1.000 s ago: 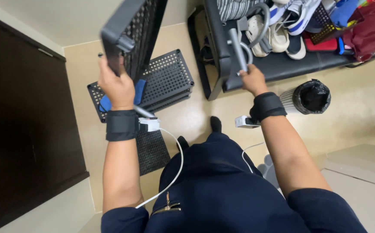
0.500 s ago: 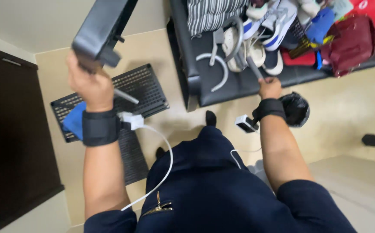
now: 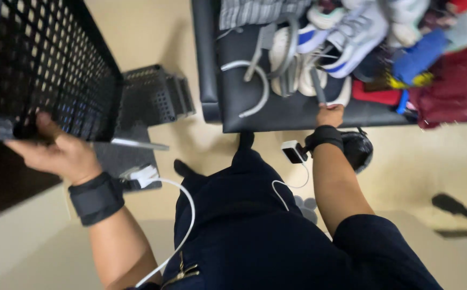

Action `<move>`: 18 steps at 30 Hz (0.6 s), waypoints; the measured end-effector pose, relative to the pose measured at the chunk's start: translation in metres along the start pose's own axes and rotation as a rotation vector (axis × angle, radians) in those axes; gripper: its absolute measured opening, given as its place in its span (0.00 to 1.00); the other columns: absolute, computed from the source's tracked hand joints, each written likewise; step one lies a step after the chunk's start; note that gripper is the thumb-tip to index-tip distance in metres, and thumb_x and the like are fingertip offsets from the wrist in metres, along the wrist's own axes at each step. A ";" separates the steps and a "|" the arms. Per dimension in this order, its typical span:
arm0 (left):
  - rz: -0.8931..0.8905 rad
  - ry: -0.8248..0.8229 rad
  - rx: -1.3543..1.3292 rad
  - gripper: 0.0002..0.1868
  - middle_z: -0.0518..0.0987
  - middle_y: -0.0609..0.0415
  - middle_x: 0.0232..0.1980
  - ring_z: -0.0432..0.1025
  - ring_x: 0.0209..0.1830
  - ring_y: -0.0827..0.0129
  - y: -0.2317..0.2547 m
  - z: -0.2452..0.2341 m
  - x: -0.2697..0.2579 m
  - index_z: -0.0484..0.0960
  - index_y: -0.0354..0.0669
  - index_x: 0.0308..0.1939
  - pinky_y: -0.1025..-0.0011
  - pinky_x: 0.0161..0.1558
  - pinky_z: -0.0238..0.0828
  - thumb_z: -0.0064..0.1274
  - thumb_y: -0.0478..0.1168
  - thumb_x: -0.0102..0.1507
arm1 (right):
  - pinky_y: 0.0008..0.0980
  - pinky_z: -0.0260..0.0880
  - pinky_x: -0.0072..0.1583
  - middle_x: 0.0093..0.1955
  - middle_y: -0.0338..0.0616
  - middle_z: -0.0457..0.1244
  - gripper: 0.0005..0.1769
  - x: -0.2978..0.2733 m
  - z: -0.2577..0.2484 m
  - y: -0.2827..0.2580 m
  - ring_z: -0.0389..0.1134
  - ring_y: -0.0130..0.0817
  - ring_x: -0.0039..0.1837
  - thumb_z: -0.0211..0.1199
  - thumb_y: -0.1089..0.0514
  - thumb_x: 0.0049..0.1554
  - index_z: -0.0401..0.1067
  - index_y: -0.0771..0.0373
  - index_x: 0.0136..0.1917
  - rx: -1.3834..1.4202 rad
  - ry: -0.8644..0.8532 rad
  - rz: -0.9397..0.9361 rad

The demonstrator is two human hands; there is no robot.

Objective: The person assembles a black plastic shoe rack by inserting metal poles into the grid panels. They handle several rack components, including a blue cloth, and place the assembled structure on the floor next to a chair.

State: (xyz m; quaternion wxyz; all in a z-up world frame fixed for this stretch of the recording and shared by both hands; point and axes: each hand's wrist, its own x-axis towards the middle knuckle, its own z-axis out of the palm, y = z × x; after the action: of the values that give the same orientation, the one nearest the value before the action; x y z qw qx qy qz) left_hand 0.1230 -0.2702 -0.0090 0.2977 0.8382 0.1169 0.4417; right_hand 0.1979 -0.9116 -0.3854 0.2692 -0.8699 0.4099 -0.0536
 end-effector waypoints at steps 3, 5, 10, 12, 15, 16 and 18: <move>-0.091 0.081 0.082 0.21 0.82 0.37 0.62 0.78 0.59 0.54 -0.008 -0.007 -0.016 0.67 0.24 0.68 0.59 0.65 0.75 0.57 0.36 0.79 | 0.46 0.72 0.52 0.39 0.45 0.69 0.24 0.032 0.038 0.021 0.72 0.47 0.45 0.81 0.48 0.48 0.65 0.55 0.38 -0.011 -0.061 -0.023; -0.187 0.121 0.095 0.19 0.84 0.39 0.58 0.78 0.55 0.57 -0.005 -0.006 -0.014 0.70 0.26 0.66 0.63 0.61 0.77 0.59 0.37 0.78 | 0.41 0.71 0.48 0.38 0.39 0.67 0.22 0.049 0.052 0.015 0.68 0.37 0.42 0.79 0.51 0.48 0.63 0.52 0.39 0.093 -0.138 0.145; -0.151 0.142 0.187 0.19 0.84 0.39 0.57 0.80 0.55 0.56 -0.001 -0.001 -0.004 0.68 0.28 0.66 0.64 0.61 0.77 0.56 0.37 0.78 | 0.36 0.71 0.42 0.41 0.45 0.66 0.17 0.078 0.073 0.007 0.68 0.37 0.41 0.74 0.64 0.50 0.67 0.59 0.48 0.385 -0.440 -0.124; -0.151 0.161 0.207 0.20 0.84 0.38 0.56 0.81 0.54 0.55 -0.005 0.003 0.002 0.67 0.28 0.66 0.64 0.60 0.78 0.55 0.38 0.78 | 0.34 0.69 0.43 0.44 0.46 0.66 0.19 0.072 0.061 -0.013 0.66 0.36 0.43 0.77 0.67 0.52 0.71 0.62 0.52 0.224 -0.408 -0.381; -0.171 0.204 0.234 0.21 0.84 0.37 0.55 0.83 0.54 0.51 -0.023 0.006 0.010 0.65 0.30 0.67 0.63 0.58 0.80 0.54 0.39 0.77 | 0.32 0.75 0.43 0.50 0.39 0.65 0.19 0.035 0.020 -0.079 0.70 0.31 0.46 0.69 0.70 0.52 0.69 0.62 0.55 0.504 -0.564 -0.156; -0.170 0.207 0.241 0.21 0.84 0.35 0.56 0.82 0.56 0.49 -0.032 0.009 0.014 0.63 0.31 0.68 0.62 0.58 0.79 0.53 0.38 0.78 | 0.33 0.73 0.43 0.51 0.40 0.66 0.17 0.018 0.008 -0.098 0.70 0.32 0.45 0.67 0.68 0.54 0.69 0.62 0.56 0.418 -0.561 -0.214; -0.160 0.216 0.238 0.22 0.84 0.34 0.56 0.82 0.57 0.46 -0.047 0.014 0.023 0.61 0.32 0.70 0.60 0.58 0.79 0.52 0.38 0.78 | 0.34 0.72 0.44 0.52 0.40 0.67 0.15 -0.012 -0.003 -0.128 0.70 0.33 0.44 0.66 0.67 0.56 0.70 0.62 0.56 0.343 -0.545 -0.272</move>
State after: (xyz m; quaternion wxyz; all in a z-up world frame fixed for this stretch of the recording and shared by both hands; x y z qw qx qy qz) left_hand 0.1511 -0.2281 -0.0276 0.2165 0.8033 0.2659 0.4870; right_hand 0.2765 -0.8374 -0.3158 0.5013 -0.8410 0.1884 0.0769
